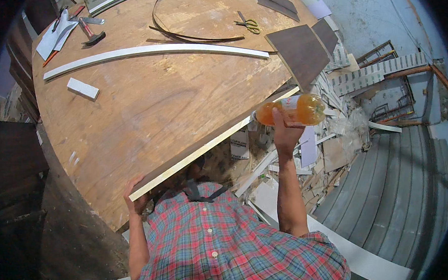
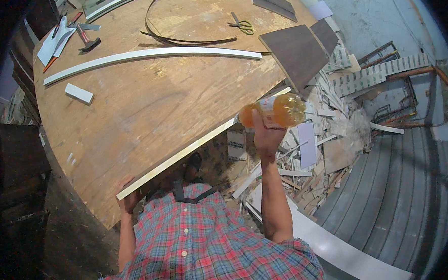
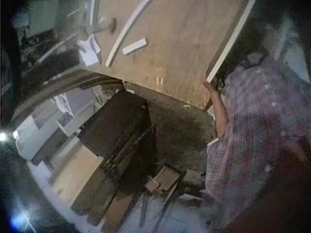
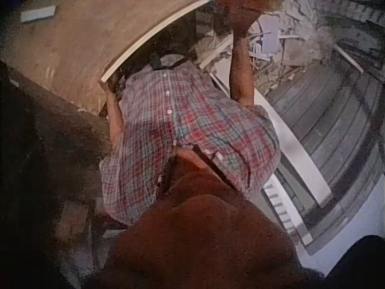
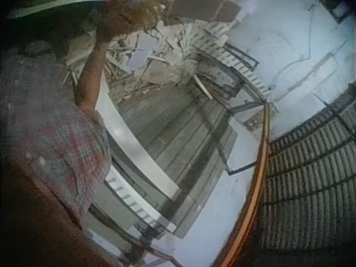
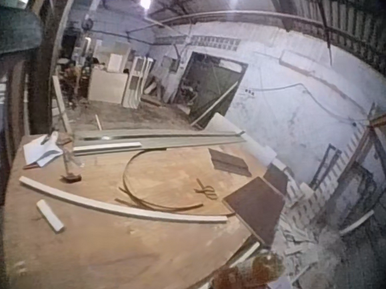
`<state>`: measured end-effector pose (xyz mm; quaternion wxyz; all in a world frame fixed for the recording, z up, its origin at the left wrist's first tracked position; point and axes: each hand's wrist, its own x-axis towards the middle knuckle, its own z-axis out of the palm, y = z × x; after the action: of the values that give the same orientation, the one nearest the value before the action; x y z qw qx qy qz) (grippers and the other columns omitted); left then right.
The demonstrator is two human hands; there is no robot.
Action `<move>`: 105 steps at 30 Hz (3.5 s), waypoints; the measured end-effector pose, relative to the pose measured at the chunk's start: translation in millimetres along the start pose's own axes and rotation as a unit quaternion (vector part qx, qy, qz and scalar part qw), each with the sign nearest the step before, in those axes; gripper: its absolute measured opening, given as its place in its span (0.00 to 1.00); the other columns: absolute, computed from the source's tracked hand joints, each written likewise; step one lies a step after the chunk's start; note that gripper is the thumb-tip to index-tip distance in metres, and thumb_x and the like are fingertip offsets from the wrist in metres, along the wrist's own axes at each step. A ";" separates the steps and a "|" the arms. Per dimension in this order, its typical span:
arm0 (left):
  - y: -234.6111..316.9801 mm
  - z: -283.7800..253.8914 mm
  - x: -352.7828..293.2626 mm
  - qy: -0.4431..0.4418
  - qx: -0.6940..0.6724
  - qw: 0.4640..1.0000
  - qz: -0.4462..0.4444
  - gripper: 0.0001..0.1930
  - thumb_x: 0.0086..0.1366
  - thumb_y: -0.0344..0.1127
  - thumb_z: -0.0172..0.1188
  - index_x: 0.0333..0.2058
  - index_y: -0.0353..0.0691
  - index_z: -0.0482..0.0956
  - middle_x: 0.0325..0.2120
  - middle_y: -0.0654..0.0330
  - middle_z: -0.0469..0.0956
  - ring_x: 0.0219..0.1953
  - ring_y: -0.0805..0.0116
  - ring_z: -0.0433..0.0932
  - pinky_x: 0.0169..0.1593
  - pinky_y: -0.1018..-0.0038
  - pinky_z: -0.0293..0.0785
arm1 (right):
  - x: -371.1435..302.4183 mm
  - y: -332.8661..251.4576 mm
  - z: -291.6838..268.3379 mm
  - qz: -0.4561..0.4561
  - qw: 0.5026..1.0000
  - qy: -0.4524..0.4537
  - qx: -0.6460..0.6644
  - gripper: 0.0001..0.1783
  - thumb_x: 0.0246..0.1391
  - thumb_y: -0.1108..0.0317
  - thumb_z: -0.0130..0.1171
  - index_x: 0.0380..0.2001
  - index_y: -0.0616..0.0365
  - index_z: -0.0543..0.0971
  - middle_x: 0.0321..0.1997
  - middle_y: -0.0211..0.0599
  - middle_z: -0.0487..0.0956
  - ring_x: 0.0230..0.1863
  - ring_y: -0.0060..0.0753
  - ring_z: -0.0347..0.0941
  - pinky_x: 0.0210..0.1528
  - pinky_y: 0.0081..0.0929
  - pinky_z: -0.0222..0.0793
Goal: The person applies glue to the edges of wooden panels by hand using a plastic bottle.
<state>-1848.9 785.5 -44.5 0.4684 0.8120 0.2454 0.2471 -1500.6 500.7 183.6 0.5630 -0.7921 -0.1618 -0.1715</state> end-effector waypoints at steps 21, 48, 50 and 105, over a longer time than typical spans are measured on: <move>-7.0 2.7 -2.0 -0.003 0.012 1.000 0.017 0.14 0.60 0.44 0.63 0.38 0.40 0.81 0.36 0.55 0.84 0.40 0.54 0.82 0.46 0.62 0.73 | -43.5 -12.7 7.5 0.075 0.989 -0.122 0.031 0.10 0.53 0.69 0.67 0.38 0.59 0.82 0.38 0.41 0.81 0.43 0.40 0.78 0.54 0.38 0.68; -14.3 0.1 -8.0 0.005 0.045 0.999 0.030 0.13 0.59 0.42 0.64 0.37 0.40 0.81 0.35 0.55 0.84 0.41 0.55 0.82 0.49 0.61 0.72 | 44.3 37.9 -32.2 -0.023 0.988 -0.063 -0.136 0.10 0.54 0.73 0.66 0.37 0.67 0.79 0.36 0.32 0.80 0.40 0.26 0.76 0.47 0.26 0.71; -16.8 2.7 -8.3 0.006 0.045 0.999 0.026 0.13 0.59 0.42 0.64 0.38 0.41 0.82 0.35 0.55 0.84 0.41 0.55 0.82 0.49 0.61 0.72 | 24.3 17.6 -14.5 -0.023 0.995 -0.072 -0.063 0.08 0.54 0.73 0.66 0.35 0.67 0.80 0.35 0.32 0.81 0.39 0.25 0.76 0.45 0.26 0.71; 5.8 -12.0 5.0 -0.030 0.008 0.999 0.026 0.21 0.47 0.37 0.72 0.41 0.42 0.80 0.42 0.57 0.83 0.46 0.54 0.80 0.52 0.63 0.71 | -84.4 -61.3 38.0 -0.061 0.981 -0.177 -0.059 0.34 0.51 0.75 0.65 0.56 0.63 0.57 0.55 0.49 0.73 0.58 0.44 0.69 0.63 0.41 0.62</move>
<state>-1851.6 793.7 -33.2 0.4623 0.8290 0.2116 0.2329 -1599.8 550.6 184.9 0.4661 -0.8305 -0.2964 -0.0717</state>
